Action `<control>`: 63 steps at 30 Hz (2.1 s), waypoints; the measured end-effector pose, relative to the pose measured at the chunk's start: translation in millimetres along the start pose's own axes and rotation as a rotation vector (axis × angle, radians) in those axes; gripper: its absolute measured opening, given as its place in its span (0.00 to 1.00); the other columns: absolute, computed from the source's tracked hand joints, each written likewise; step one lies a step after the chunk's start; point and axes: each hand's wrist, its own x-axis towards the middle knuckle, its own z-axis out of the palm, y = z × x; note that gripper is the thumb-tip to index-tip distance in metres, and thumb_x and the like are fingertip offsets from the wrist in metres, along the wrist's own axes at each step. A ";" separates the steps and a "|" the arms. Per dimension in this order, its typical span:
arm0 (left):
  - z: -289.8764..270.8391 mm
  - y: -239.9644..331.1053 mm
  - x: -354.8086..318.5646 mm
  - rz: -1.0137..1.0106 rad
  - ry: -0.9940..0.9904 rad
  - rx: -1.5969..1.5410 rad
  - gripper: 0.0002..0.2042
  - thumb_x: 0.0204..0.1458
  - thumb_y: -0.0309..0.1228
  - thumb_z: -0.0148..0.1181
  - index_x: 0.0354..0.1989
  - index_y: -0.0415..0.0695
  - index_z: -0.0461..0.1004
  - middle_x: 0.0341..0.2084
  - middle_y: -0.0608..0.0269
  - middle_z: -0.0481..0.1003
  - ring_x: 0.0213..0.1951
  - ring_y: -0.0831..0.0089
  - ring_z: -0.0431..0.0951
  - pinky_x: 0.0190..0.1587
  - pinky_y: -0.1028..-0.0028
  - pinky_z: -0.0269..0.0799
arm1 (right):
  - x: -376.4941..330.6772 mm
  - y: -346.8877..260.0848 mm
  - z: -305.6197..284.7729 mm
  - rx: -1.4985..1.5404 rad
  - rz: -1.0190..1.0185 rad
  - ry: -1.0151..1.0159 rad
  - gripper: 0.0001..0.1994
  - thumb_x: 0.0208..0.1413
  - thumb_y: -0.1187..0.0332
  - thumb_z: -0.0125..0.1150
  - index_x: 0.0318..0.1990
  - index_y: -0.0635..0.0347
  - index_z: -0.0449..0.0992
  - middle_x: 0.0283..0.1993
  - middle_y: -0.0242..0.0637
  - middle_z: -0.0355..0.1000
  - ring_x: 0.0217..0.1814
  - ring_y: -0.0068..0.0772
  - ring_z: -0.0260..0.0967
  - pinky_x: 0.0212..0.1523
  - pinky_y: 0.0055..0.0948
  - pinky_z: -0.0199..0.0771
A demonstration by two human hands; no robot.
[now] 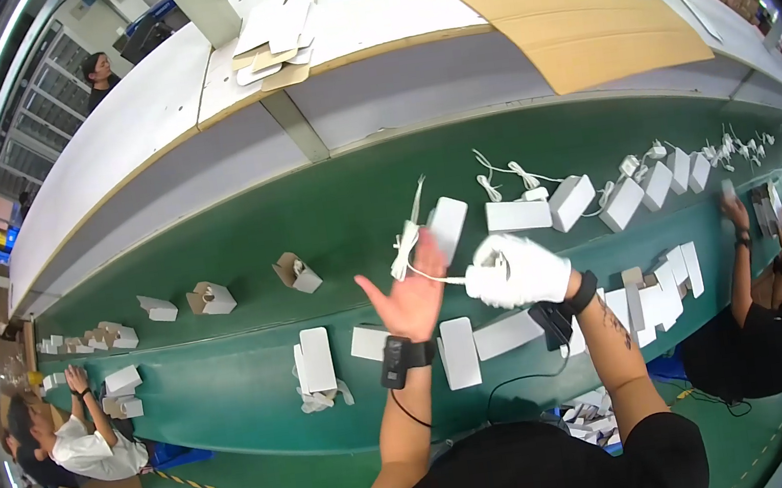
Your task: The person places a power adapter and its cable into a cardboard box, folds the box closed, and sets it onto the conveyor belt, repeating the process for multiple units.
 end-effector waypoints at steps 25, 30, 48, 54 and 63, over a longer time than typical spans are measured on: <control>-12.3 -45.0 -18.8 0.335 0.344 1.076 0.22 0.64 0.46 0.34 0.54 0.41 0.62 0.51 0.56 0.68 0.50 0.68 0.69 0.52 0.68 0.65 | 32.6 87.6 94.8 -0.437 -0.385 0.639 0.06 0.52 0.68 0.55 0.35 0.58 0.75 0.34 0.39 0.69 0.36 0.39 0.68 0.36 0.32 0.69; -22.8 -39.9 7.8 0.249 0.211 0.903 0.25 0.63 0.49 0.32 0.57 0.41 0.60 0.55 0.55 0.65 0.56 0.66 0.65 0.57 0.66 0.59 | 72.6 96.2 109.1 -0.203 -0.310 0.698 0.08 0.55 0.67 0.56 0.41 0.57 0.73 0.36 0.32 0.71 0.38 0.31 0.70 0.36 0.28 0.70; -112.2 121.2 70.6 -0.395 0.011 1.795 0.40 0.33 0.28 0.71 0.58 0.42 0.57 0.50 0.63 0.65 0.54 0.71 0.65 0.55 0.68 0.61 | -36.9 65.9 42.4 1.116 0.158 0.296 0.19 0.58 0.59 0.53 0.54 0.57 0.66 0.44 0.38 0.72 0.35 0.23 0.70 0.30 0.19 0.71; -33.0 53.0 43.5 -0.629 -0.400 1.769 0.44 0.30 0.29 0.74 0.60 0.43 0.57 0.50 0.63 0.66 0.54 0.70 0.65 0.54 0.70 0.63 | -26.5 61.3 30.0 1.012 0.134 0.137 0.18 0.58 0.60 0.51 0.48 0.67 0.70 0.41 0.42 0.73 0.33 0.30 0.72 0.30 0.24 0.72; -20.6 -2.3 -3.0 -0.450 -0.292 1.947 0.42 0.27 0.33 0.75 0.57 0.42 0.62 0.49 0.58 0.69 0.53 0.66 0.67 0.57 0.70 0.60 | -15.2 55.3 34.8 -1.323 -0.176 0.178 0.09 0.48 0.65 0.56 0.29 0.61 0.75 0.28 0.48 0.72 0.33 0.45 0.72 0.33 0.35 0.73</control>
